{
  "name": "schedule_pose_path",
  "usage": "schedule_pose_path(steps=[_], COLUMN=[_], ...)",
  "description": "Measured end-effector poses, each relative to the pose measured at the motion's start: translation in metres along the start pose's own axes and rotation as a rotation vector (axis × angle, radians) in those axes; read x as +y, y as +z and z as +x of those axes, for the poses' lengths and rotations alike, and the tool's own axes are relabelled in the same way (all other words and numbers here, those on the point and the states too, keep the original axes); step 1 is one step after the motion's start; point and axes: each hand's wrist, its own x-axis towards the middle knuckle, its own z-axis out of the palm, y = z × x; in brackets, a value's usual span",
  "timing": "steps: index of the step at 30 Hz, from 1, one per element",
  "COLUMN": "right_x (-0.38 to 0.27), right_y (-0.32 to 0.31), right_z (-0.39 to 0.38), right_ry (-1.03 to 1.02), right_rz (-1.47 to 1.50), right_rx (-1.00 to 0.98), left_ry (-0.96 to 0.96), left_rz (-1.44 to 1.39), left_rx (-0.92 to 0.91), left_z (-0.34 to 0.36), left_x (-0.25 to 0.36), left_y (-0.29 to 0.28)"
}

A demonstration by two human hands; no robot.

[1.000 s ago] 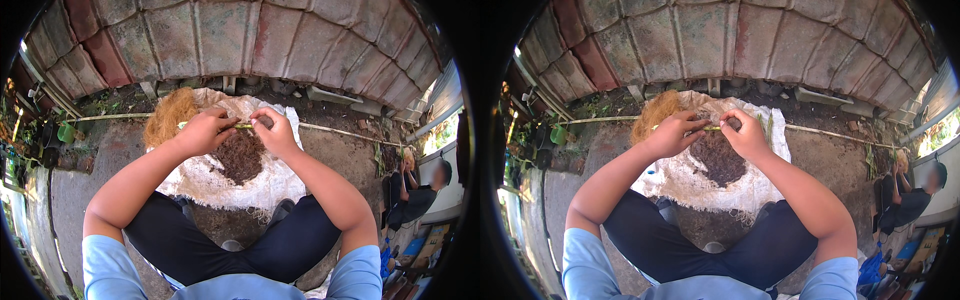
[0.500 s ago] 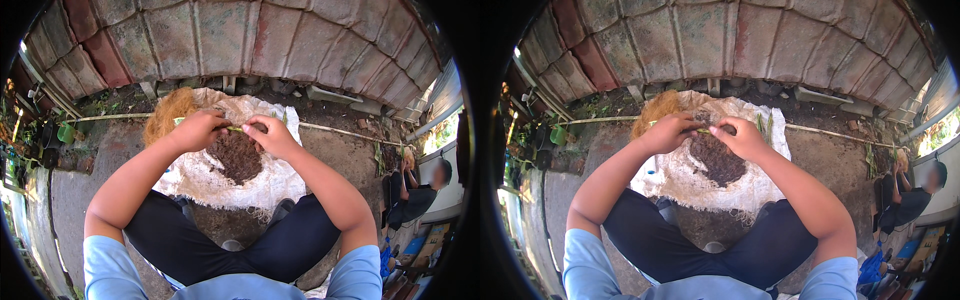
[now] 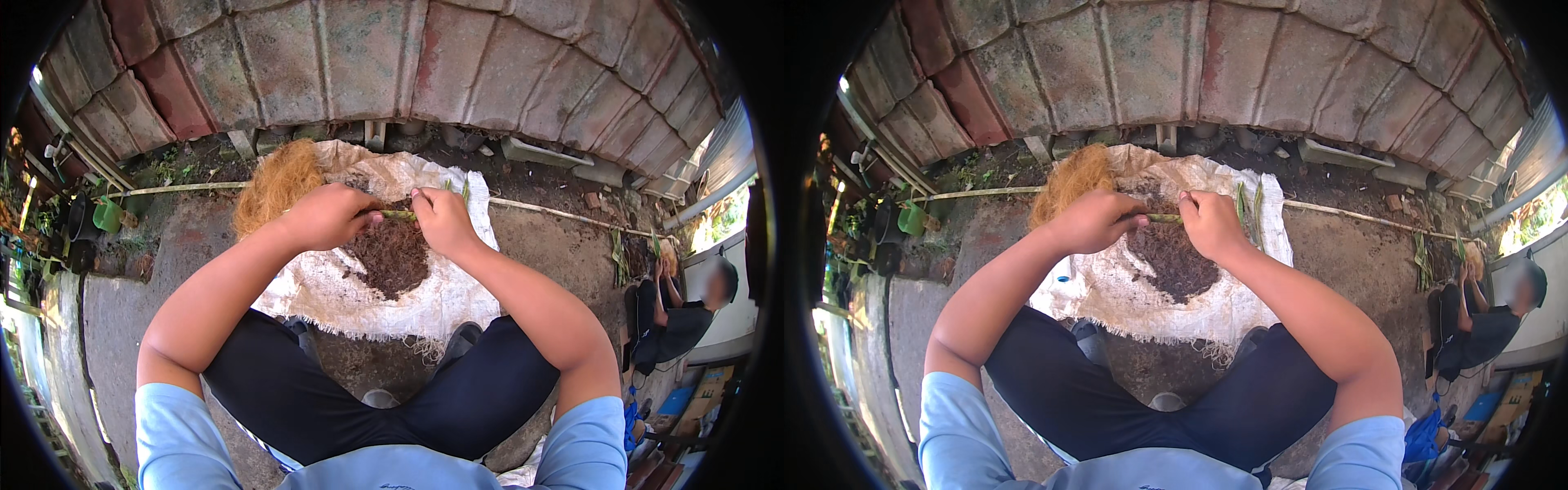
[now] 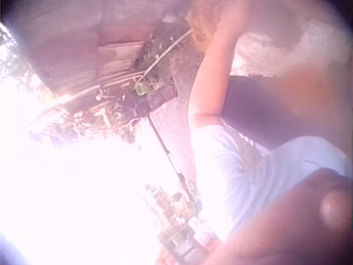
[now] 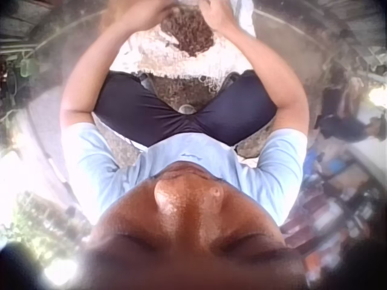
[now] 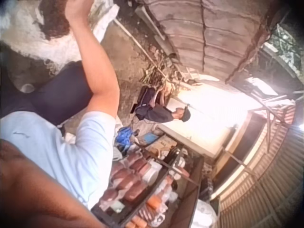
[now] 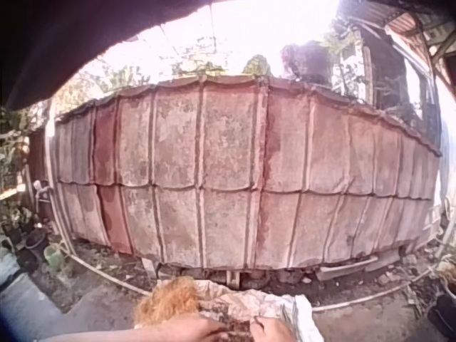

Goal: The person sits cross-legged and repeatedly wraps a green plant stem with a brown fibrous material, pressing and shaping it by hand. The person handles the stem and fibrous material throughout, forming a compact bundle around the stem.

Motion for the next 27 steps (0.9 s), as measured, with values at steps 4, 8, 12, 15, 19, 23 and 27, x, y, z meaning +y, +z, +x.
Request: schedule_pose_path(steps=[4, 8, 12, 15, 19, 23, 27], right_x=[0.011, 0.0, 0.014, 0.011, 0.032, 0.017, 0.01], right_y=[0.004, 0.004, 0.005, 0.013, 0.042, 0.05, 0.045], right_z=[0.004, -0.003, -0.004, -0.009, -0.021, -0.023, -0.018], right_ry=[0.354, 0.574, 0.287, 0.032, 0.075, 0.352, 0.357], right_rz=[0.359, 0.667, 0.2, -0.152, -0.101, 0.421, 0.652], right_rx=[-0.216, -0.371, -0.647, -0.721, -0.554, -0.425, -0.401], left_ry=[-0.055, -0.176, -0.267, -0.255, -0.157, -0.288, -0.526], left_rz=[0.137, 0.212, 0.063, 0.03, 0.272, 0.125, -0.778], left_rx=[-0.026, -0.004, -0.073, -0.012, 0.433, 0.881, 0.452], left_z=[-0.002, -0.007, -0.003, -0.007, 0.0, 0.008, 0.008], left_x=[-0.002, -0.03, -0.043, -0.043, -0.042, -0.046, -0.04], left_y=[-0.001, -0.004, -0.021, -0.018, -0.003, -0.001, 0.006])
